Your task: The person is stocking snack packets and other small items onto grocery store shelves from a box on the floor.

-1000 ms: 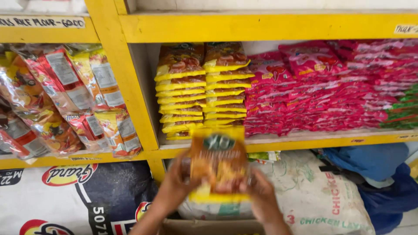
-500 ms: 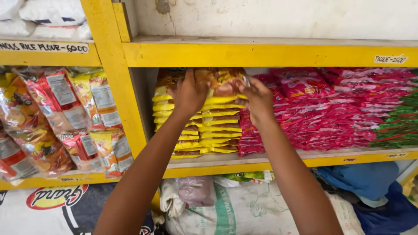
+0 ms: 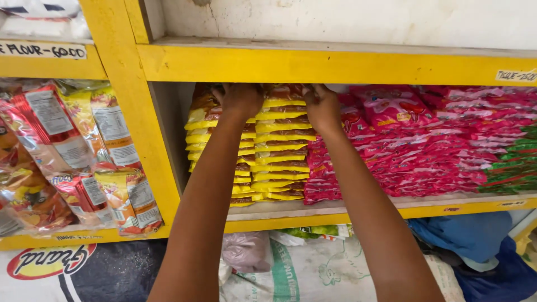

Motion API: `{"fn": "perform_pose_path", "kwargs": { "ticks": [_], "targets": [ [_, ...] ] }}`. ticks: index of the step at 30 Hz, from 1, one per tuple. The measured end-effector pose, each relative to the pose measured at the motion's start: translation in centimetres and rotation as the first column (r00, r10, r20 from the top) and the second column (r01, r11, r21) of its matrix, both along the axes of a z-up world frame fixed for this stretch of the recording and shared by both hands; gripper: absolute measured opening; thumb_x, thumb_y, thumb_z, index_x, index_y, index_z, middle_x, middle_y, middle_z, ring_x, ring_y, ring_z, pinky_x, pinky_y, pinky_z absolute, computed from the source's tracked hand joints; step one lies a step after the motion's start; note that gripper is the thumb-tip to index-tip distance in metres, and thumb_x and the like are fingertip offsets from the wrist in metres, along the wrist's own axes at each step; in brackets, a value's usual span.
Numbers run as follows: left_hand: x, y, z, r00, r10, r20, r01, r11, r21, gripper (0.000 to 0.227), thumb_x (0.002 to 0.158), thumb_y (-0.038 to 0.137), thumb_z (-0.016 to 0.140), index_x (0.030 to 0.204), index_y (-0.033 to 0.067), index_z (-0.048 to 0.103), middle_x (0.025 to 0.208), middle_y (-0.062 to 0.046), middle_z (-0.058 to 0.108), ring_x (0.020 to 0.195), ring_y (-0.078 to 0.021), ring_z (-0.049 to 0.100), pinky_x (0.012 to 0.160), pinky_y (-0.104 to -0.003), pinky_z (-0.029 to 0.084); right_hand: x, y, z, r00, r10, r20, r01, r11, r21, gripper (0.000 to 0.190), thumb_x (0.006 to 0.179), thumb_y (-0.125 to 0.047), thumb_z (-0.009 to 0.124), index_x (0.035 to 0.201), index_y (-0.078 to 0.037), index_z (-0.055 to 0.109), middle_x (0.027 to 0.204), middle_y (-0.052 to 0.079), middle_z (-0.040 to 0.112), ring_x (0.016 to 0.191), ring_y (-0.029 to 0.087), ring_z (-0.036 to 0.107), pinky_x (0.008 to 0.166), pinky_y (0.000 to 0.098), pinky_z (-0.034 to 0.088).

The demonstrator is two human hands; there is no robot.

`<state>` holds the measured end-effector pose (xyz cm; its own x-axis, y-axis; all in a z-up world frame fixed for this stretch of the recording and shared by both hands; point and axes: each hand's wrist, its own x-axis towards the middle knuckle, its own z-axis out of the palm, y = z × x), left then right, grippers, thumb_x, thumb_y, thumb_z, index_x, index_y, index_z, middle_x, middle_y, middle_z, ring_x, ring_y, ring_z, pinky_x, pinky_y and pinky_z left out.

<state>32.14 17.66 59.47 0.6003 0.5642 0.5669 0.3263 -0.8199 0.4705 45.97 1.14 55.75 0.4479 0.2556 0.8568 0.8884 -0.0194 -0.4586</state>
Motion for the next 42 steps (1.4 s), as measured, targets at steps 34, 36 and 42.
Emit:
{"fn": "perform_pose_path", "kwargs": {
  "ticks": [34, 36, 42],
  "targets": [
    [-21.5, -18.2, -28.3, 0.759, -0.277, 0.59, 0.463, 0.866, -0.19, 0.022, 0.109, 0.019, 0.059, 0.12, 0.0021, 0.068, 0.111, -0.013, 0.07, 0.103, -0.0248, 0.066, 0.093, -0.038, 0.052, -22.1, -16.1, -26.0, 0.97, 0.147, -0.194, -0.14, 0.989, 0.053, 0.029, 0.111, -0.026, 0.055, 0.121, -0.002, 0.067, 0.123, 0.011, 0.068, 0.117, 0.023, 0.064, 0.105, 0.0356, 0.051],
    [-23.5, -18.5, -38.4, 0.821, -0.175, 0.543, 0.44, 0.801, -0.406, 0.026, 0.109, 0.022, 0.058, 0.119, 0.0012, 0.069, 0.104, -0.009, 0.072, 0.094, -0.0176, 0.069, 0.084, -0.034, 0.055, -24.1, -16.3, -34.9, 0.892, 0.211, -0.399, -0.195, 0.978, 0.08, 0.031, 0.111, -0.029, 0.056, 0.119, -0.001, 0.067, 0.118, 0.009, 0.069, 0.111, 0.02, 0.065, 0.102, 0.0347, 0.051],
    [-30.7, -16.8, -69.3, 0.976, 0.191, 0.1, 0.003, 0.449, -0.894, 0.027, 0.102, 0.027, 0.062, 0.106, 0.0007, 0.066, 0.091, -0.012, 0.071, 0.081, -0.0221, 0.066, 0.075, -0.04, 0.054, -28.3, -16.5, -60.6, 0.474, 0.112, -0.873, -0.377, 0.922, -0.086, 0.04, 0.107, -0.04, 0.051, 0.117, -0.007, 0.072, 0.105, 0.006, 0.075, 0.094, 0.017, 0.072, 0.085, 0.0329, 0.056]
  ]
}}
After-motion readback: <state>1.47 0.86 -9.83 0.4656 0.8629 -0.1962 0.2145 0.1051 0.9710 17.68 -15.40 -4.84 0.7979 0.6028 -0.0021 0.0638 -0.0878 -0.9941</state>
